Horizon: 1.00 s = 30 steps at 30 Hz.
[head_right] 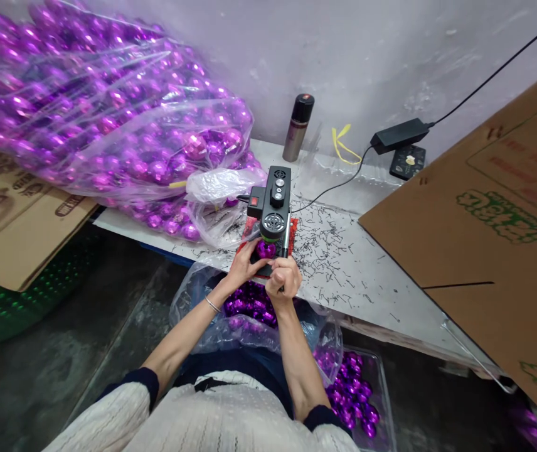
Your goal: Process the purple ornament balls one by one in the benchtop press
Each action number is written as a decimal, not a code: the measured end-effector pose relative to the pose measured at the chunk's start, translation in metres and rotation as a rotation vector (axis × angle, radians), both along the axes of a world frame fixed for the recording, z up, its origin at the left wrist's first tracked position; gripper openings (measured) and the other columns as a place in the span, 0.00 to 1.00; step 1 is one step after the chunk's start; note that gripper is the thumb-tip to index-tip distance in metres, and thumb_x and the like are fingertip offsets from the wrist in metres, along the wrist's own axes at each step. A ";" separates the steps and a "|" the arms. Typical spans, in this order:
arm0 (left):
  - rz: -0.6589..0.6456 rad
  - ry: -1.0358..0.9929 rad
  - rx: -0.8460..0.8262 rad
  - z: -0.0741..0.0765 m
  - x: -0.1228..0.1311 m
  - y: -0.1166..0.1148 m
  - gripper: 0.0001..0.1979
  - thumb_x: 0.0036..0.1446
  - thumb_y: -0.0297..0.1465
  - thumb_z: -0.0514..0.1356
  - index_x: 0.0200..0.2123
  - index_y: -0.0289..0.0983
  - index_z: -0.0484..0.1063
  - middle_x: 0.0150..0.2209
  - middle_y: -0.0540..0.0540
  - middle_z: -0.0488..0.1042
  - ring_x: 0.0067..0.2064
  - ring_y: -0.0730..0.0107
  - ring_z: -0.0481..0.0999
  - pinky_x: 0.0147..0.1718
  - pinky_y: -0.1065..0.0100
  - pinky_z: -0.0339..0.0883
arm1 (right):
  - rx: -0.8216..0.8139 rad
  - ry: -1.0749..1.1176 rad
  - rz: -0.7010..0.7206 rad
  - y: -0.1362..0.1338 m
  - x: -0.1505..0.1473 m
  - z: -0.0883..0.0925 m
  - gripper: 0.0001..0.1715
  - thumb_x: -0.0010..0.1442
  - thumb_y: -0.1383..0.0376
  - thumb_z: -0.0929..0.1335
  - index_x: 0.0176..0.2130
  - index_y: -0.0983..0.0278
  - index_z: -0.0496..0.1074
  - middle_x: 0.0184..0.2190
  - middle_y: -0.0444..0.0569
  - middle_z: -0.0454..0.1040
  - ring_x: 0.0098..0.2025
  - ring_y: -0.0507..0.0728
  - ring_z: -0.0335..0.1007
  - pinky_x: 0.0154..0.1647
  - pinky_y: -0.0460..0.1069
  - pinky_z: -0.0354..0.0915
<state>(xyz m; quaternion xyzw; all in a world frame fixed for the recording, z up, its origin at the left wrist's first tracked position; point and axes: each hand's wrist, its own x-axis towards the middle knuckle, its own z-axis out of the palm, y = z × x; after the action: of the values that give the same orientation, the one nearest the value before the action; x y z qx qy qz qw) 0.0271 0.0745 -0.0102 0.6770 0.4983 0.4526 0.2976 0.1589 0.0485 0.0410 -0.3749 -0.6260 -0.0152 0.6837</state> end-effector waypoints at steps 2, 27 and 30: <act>-0.001 0.006 0.010 -0.001 0.000 0.001 0.31 0.60 0.44 0.67 0.63 0.39 0.67 0.60 0.34 0.75 0.62 0.49 0.75 0.62 0.47 0.67 | -0.007 0.008 -0.002 0.000 0.000 -0.002 0.24 0.73 0.55 0.57 0.26 0.59 0.60 0.24 0.41 0.66 0.25 0.52 0.71 0.31 0.51 0.69; -0.036 0.229 0.199 -0.017 -0.029 -0.080 0.45 0.56 0.53 0.67 0.69 0.39 0.59 0.68 0.31 0.63 0.69 0.43 0.65 0.65 0.42 0.65 | -0.095 0.025 0.023 -0.006 -0.002 0.063 0.20 0.70 0.67 0.62 0.25 0.61 0.65 0.24 0.42 0.69 0.28 0.50 0.68 0.30 0.48 0.62; 0.076 0.262 0.208 0.000 -0.044 -0.048 0.37 0.63 0.50 0.62 0.68 0.37 0.62 0.66 0.31 0.67 0.68 0.46 0.67 0.66 0.45 0.64 | -0.088 0.042 0.024 -0.007 -0.004 0.055 0.20 0.70 0.68 0.62 0.25 0.61 0.66 0.24 0.43 0.69 0.28 0.51 0.68 0.30 0.48 0.62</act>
<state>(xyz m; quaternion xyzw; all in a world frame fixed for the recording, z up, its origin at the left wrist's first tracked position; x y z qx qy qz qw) -0.0172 0.0268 -0.0106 0.7380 0.5084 0.4207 0.1413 0.1553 0.0416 0.0957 -0.3974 -0.6161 0.0285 0.6795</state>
